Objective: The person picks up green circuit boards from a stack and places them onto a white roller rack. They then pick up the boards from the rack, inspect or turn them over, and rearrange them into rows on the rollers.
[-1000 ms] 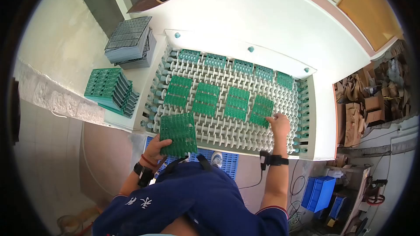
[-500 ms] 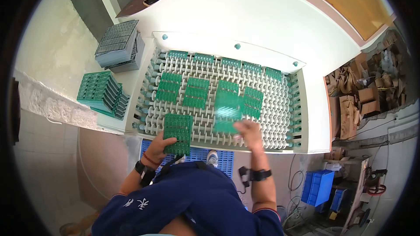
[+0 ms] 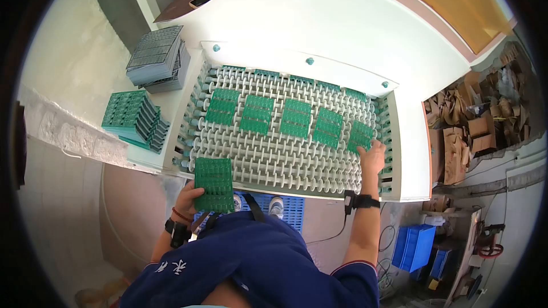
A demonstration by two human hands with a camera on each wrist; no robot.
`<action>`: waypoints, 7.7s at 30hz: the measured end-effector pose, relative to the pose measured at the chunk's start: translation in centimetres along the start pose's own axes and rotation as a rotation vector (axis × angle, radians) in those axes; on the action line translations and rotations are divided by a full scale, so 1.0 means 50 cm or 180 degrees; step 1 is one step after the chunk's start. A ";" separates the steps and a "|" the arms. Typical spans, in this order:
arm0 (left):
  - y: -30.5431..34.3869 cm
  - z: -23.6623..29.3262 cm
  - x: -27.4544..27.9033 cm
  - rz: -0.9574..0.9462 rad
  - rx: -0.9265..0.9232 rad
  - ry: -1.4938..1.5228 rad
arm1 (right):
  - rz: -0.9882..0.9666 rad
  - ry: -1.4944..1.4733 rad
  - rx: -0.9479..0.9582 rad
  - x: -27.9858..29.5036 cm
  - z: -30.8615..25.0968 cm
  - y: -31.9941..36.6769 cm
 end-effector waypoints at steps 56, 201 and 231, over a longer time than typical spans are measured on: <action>-0.066 0.014 -0.039 -0.0132 0.0109 -0.0408 | -0.3073 -0.3700 -0.1225 0.088 -0.355 0.300; 0.079 0.111 -0.056 -0.1062 -0.1269 -0.2386 | -0.2111 -0.2702 0.3844 0.475 -0.993 0.203; -0.028 0.133 -0.184 -0.0794 -0.1827 -0.0478 | -0.2272 -0.3168 0.1120 0.344 -0.670 0.268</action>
Point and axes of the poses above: each hand's wrist, its own y-axis away from the middle knuckle, its own x-axis out of the back of the hand, z = x × y, the point moved 5 cm from there along -y, towards the middle knuckle, and after that the axes turned 14 degrees about z, right-handed, at the moved point
